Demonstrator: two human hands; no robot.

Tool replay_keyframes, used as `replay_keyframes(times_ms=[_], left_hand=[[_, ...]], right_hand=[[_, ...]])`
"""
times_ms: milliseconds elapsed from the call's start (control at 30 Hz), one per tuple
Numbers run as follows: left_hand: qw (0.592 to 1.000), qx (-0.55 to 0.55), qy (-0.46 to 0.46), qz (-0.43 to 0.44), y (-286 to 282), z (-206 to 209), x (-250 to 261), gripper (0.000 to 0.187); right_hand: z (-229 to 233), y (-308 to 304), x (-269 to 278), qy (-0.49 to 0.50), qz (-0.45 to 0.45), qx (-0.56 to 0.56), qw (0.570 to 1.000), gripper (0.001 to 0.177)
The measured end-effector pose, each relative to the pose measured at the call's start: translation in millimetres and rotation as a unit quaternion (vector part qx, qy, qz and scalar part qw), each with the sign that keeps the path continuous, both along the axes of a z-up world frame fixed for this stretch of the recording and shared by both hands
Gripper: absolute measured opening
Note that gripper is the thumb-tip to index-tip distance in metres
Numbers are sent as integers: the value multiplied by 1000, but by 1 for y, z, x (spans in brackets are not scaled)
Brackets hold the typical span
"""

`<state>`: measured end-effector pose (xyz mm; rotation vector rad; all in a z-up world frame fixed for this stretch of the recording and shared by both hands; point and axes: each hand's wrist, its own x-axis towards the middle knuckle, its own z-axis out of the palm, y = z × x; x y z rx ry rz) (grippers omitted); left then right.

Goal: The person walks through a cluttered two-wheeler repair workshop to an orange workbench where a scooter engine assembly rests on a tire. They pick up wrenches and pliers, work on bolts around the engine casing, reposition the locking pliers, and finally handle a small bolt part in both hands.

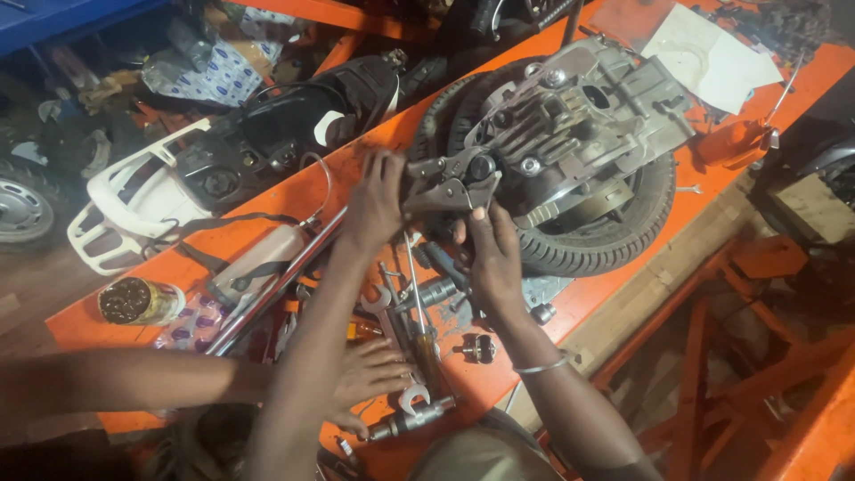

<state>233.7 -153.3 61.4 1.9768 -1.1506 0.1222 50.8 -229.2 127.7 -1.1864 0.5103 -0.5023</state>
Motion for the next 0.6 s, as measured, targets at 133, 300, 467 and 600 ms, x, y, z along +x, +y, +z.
replay_keyframes(times_ms=[133,300,467,600], left_hand=[[994,12,-101,-33,-6,14,27,57],[985,5,-171,-37,-9,-4,37,40],[992,83,-99,3,-3,6,8,61],[995,85,-52,8,-1,4,-11,86]], right_hand=[[-32,5,16,-58,-74,54,994,17],[-34,-7,8,-79,-100,101,987,17],[2,-23,-38,27,45,93,994,32],[18,-17,-53,77,55,79,992,39]])
